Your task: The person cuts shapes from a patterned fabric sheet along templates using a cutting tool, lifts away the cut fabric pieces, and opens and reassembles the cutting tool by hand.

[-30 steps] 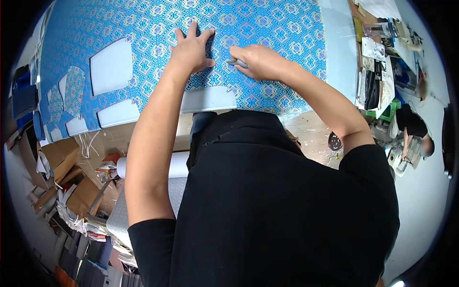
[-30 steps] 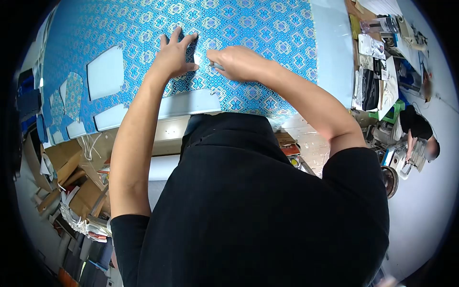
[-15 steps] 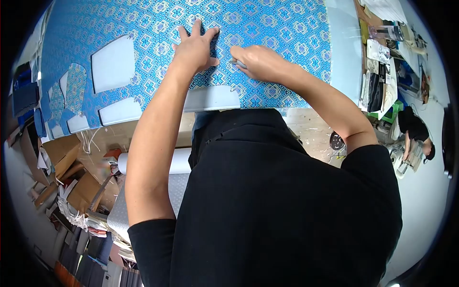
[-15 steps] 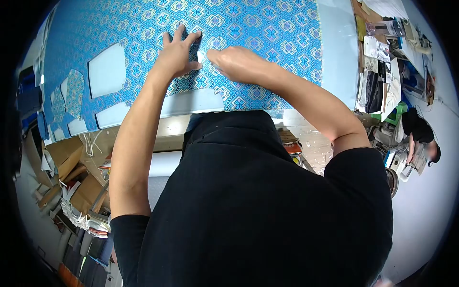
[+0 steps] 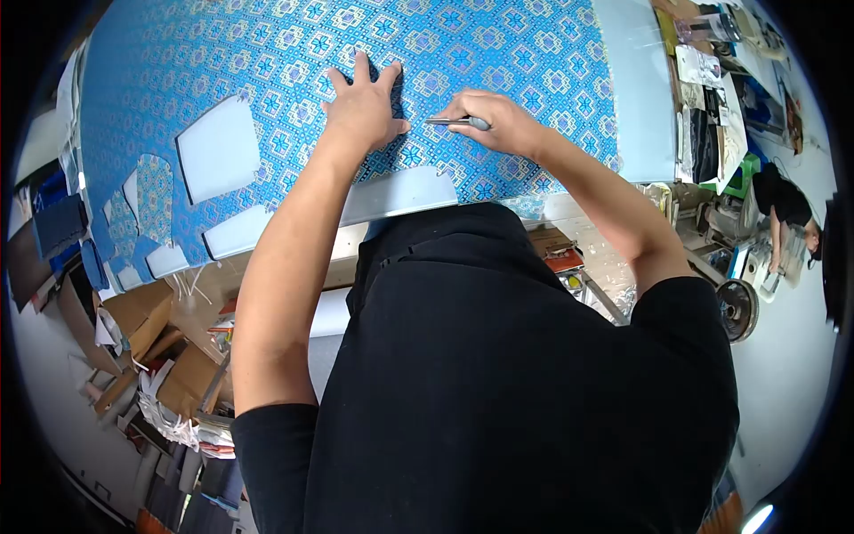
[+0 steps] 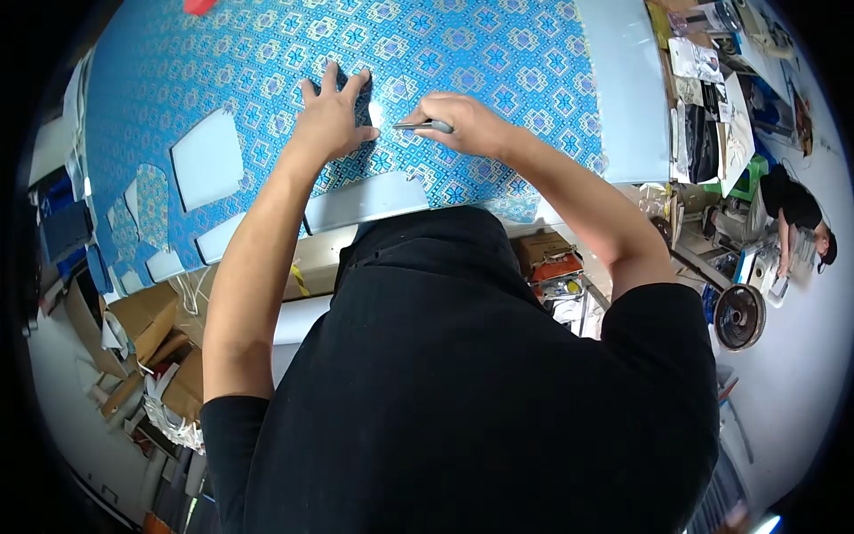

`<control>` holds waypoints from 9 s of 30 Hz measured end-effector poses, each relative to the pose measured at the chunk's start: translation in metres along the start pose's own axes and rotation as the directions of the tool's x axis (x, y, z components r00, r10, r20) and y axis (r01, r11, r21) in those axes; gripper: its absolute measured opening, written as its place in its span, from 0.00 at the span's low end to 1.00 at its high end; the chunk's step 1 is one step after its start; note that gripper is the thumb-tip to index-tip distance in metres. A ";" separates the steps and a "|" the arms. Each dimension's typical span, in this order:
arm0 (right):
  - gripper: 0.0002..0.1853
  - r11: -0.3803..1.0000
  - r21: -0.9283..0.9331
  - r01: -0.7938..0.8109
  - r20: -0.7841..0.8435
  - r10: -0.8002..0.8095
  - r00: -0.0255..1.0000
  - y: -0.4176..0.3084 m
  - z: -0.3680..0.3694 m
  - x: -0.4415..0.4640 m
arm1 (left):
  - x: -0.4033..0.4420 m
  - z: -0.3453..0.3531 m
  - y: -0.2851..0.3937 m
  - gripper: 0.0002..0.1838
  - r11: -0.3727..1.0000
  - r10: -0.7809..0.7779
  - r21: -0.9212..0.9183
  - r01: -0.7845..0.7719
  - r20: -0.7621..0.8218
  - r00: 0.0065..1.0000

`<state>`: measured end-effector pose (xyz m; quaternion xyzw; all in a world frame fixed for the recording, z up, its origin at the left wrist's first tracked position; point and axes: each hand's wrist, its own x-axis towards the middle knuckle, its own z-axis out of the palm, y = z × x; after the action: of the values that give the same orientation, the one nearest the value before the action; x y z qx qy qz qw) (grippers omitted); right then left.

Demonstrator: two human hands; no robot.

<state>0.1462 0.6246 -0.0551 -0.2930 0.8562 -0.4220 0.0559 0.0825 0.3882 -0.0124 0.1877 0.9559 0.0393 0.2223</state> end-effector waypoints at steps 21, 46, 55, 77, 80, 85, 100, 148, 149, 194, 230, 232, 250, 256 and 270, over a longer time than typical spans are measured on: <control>0.12 0.639 0.269 -0.721 -0.715 0.634 0.295 -0.107 0.102 0.012 | 0.031 -0.006 0.003 0.46 0.939 0.313 0.150 -0.310 0.008 0.950; 0.14 0.444 0.188 -0.876 -0.690 0.694 0.203 -0.113 0.098 0.042 | 0.032 -0.011 0.008 0.49 0.946 0.287 0.140 -0.292 0.050 0.956; 0.14 0.536 0.203 -0.819 -0.739 0.633 0.231 -0.109 0.102 0.037 | 0.031 -0.013 0.011 0.48 0.945 0.269 0.176 -0.274 0.055 0.962; 0.13 0.760 -0.214 -0.614 -0.481 0.465 0.743 -0.012 0.006 0.077 | 0.030 -0.001 0.005 0.46 0.937 0.330 0.130 -0.325 -0.018 0.944; 0.13 0.788 -0.304 -0.536 -0.425 0.391 0.816 0.001 -0.008 0.092 | 0.029 0.002 0.005 0.46 0.929 0.332 0.202 -0.311 -0.081 0.940; 0.13 0.813 -0.362 -0.457 -0.334 0.344 0.877 0.015 -0.018 0.105 | 0.028 0.000 0.005 0.46 0.938 0.316 0.177 -0.299 -0.072 0.946; 0.12 0.937 -0.142 -0.320 -0.035 0.318 0.947 0.038 -0.059 0.099 | 0.020 0.003 0.010 0.51 0.987 0.134 -0.075 -0.141 -0.093 0.987; 0.08 0.946 -0.027 0.323 0.482 -0.270 0.834 0.147 -0.086 0.179 | 0.020 -0.009 0.027 0.49 0.986 -0.100 -0.134 0.095 -0.028 0.995; 0.08 0.947 -0.015 0.320 0.472 -0.275 0.837 0.150 -0.083 0.178 | 0.020 -0.009 0.027 0.49 0.986 -0.101 -0.135 0.097 -0.025 0.995; 0.14 0.710 0.071 -0.701 -0.615 0.584 0.529 -0.026 0.028 0.121 | 0.019 -0.003 0.010 0.55 0.994 0.012 -0.110 -0.009 0.028 1.000; 0.14 0.821 0.002 -0.571 -0.489 0.499 0.716 -0.002 0.004 0.106 | 0.012 -0.004 0.012 0.54 0.990 -0.006 -0.139 0.004 -0.014 1.000; 0.14 0.865 -0.019 -0.501 -0.427 0.446 0.787 0.008 -0.011 0.105 | 0.014 -0.003 0.012 0.56 0.986 -0.050 -0.163 0.044 -0.035 0.998; 0.10 0.954 -0.290 0.072 0.368 0.041 0.929 0.061 -0.087 0.169 | 0.008 -0.007 0.024 0.58 0.936 -0.305 -0.190 0.296 -0.019 0.952; 0.11 0.963 -0.203 0.177 0.385 -0.088 0.919 0.071 -0.084 0.171 | 0.007 -0.011 0.025 0.57 0.938 -0.303 -0.190 0.289 -0.047 0.952; 0.11 0.898 -0.024 0.439 0.491 -0.372 0.788 0.045 -0.008 0.273 | 0.008 -0.013 0.023 0.58 0.934 -0.322 -0.167 0.316 -0.005 0.947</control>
<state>-0.1020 0.5015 -0.0428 -0.5675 0.7595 -0.2795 0.1517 0.0782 0.4130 -0.0006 0.0106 0.9707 0.0844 0.2249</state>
